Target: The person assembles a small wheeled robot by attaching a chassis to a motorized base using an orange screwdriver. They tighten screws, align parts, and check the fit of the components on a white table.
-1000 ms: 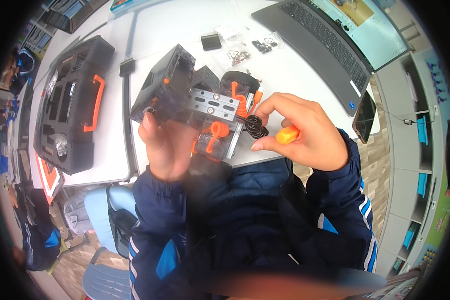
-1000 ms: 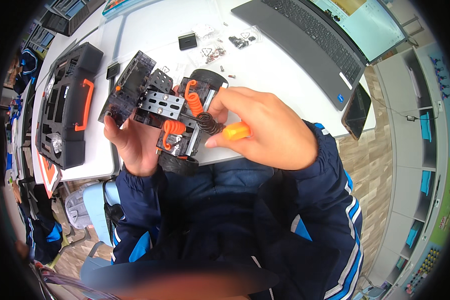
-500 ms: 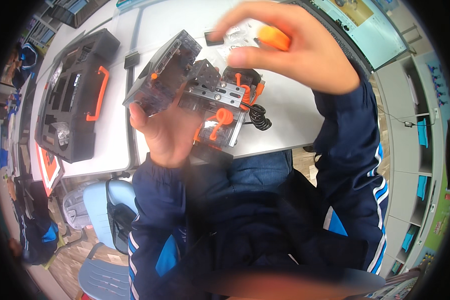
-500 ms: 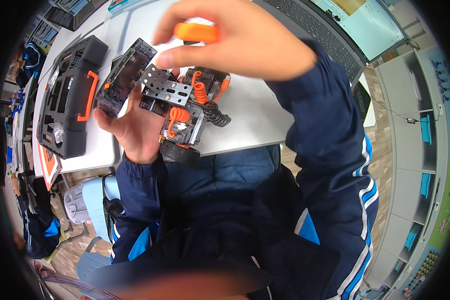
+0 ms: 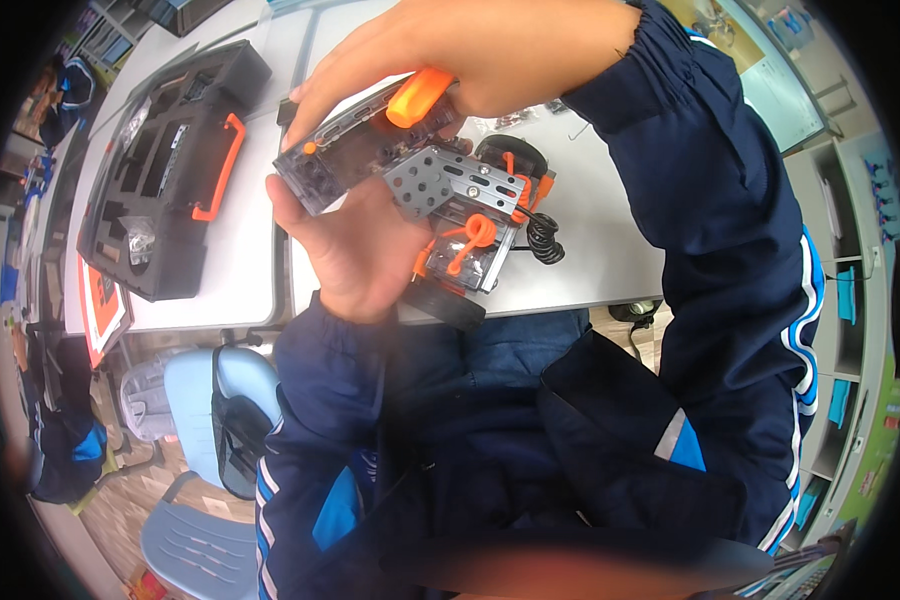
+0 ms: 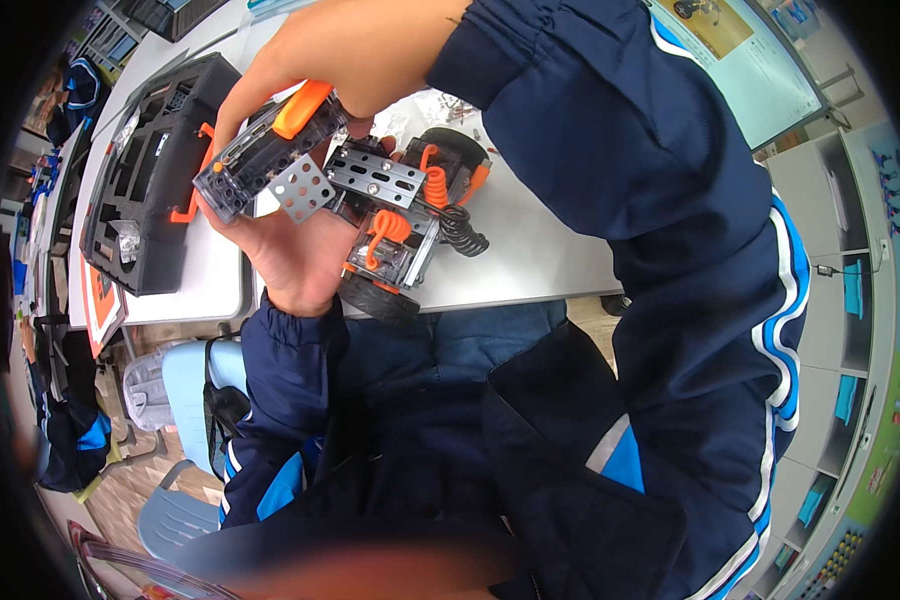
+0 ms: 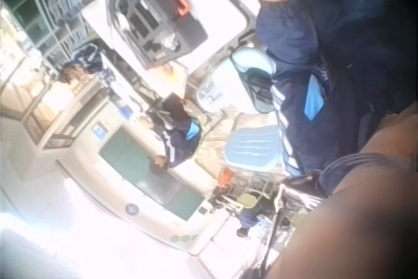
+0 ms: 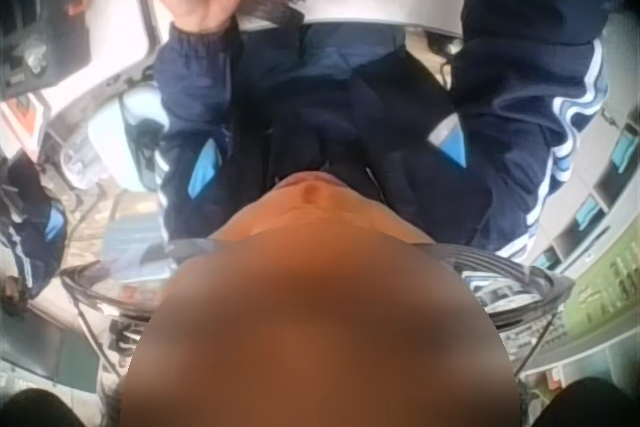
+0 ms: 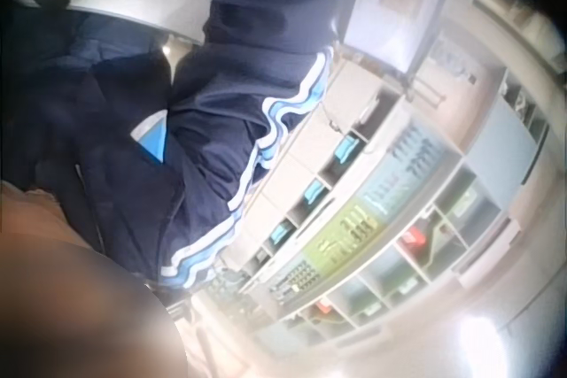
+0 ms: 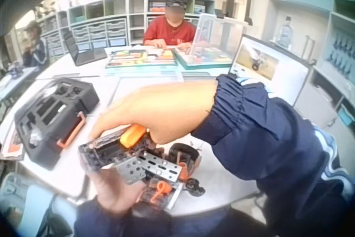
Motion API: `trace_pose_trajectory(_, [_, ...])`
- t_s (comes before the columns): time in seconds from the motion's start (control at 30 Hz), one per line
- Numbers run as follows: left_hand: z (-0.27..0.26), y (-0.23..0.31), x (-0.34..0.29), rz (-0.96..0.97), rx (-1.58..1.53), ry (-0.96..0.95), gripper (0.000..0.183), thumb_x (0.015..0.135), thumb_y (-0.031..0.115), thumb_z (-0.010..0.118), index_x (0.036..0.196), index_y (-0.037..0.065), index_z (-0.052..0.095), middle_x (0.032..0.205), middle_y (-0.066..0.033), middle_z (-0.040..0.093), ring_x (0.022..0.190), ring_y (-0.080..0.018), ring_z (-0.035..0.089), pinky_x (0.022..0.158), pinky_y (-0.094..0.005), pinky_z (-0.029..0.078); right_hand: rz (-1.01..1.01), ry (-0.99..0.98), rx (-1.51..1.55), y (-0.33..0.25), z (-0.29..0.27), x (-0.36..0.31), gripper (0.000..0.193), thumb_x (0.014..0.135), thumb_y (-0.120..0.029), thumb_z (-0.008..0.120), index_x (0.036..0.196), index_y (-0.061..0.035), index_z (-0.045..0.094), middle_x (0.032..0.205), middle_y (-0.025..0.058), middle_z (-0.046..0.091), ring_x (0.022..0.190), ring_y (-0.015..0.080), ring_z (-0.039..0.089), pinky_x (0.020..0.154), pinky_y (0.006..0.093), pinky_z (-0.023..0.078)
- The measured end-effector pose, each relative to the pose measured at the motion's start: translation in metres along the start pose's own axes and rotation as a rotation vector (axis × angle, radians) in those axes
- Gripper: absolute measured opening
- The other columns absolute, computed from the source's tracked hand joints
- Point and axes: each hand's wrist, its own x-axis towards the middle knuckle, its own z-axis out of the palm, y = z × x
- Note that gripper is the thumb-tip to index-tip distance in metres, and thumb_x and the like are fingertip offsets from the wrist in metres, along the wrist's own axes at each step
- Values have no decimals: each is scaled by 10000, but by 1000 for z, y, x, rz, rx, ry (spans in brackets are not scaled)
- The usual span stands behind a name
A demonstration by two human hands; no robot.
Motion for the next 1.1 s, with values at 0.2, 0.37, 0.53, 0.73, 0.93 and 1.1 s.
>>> trace_pose_trajectory(0.2, [-13, -2, -1, 15, -109, 43, 1038, 783, 846, 450, 1479, 85, 334, 1483, -168, 392, 1345, -386, 385, 1106, -626, 301, 175, -111, 59, -14, -11, 7, 750, 690, 153, 627, 1357, -180, 549, 1217, 143, 649, 1081, 334, 614, 890, 386, 491])
trace_pose_trajectory(0.37, [-20, 2, 6, -55, -452, -253, 1064, 781, 872, 381, 1485, 76, 320, 1474, -171, 399, 1368, -356, 359, 1128, -581, 285, 124, -204, 366, -6, -19, 12, 921, 603, 150, 742, 1422, -184, 485, 1319, 104, 599, 1203, 278, 549, 969, 366, 451])
trace_pose_trajectory(0.53, [-11, 3, 2, -47, -188, -65, 998, 775, 883, 383, 1448, 146, 389, 1426, -91, 444, 1302, -284, 438, 1084, -490, 380, -91, -284, 374, 20, -9, 27, 1078, 549, 128, 801, 1491, -181, 376, 1455, 82, 485, 1321, 260, 442, 1085, 358, 363])
trace_pose_trajectory(0.73, [-1, 4, 3, -23, -50, 18, 1039, 764, 889, 388, 1503, 165, 290, 1499, -98, 356, 1367, -301, 371, 1125, -503, 331, -64, -396, 578, 29, -13, 37, 1126, 506, 100, 848, 1490, -148, 360, 1468, 117, 462, 1345, 256, 405, 1098, 355, 346])
trace_pose_trajectory(0.93, [1, 5, 5, -88, -121, 38, 976, 803, 867, 346, 1512, 201, 263, 1513, -111, 342, 1372, -330, 366, 1102, -529, 340, -263, -307, 577, 40, -8, 37, 1114, 419, 9, 904, 1426, -114, 442, 1313, 122, 542, 1221, 233, 473, 1031, 330, 381])
trace_pose_trajectory(1.1, [1, 1, 7, -62, -198, 229, 1054, 816, 842, 349, 1495, 39, 284, 1462, -236, 394, 1319, -533, 355, 1093, -680, 254, -328, -162, 451, 42, -4, 31, 1051, 440, -87, 907, 1395, -105, 467, 1253, 124, 556, 1159, 233, 507, 984, 324, 406])
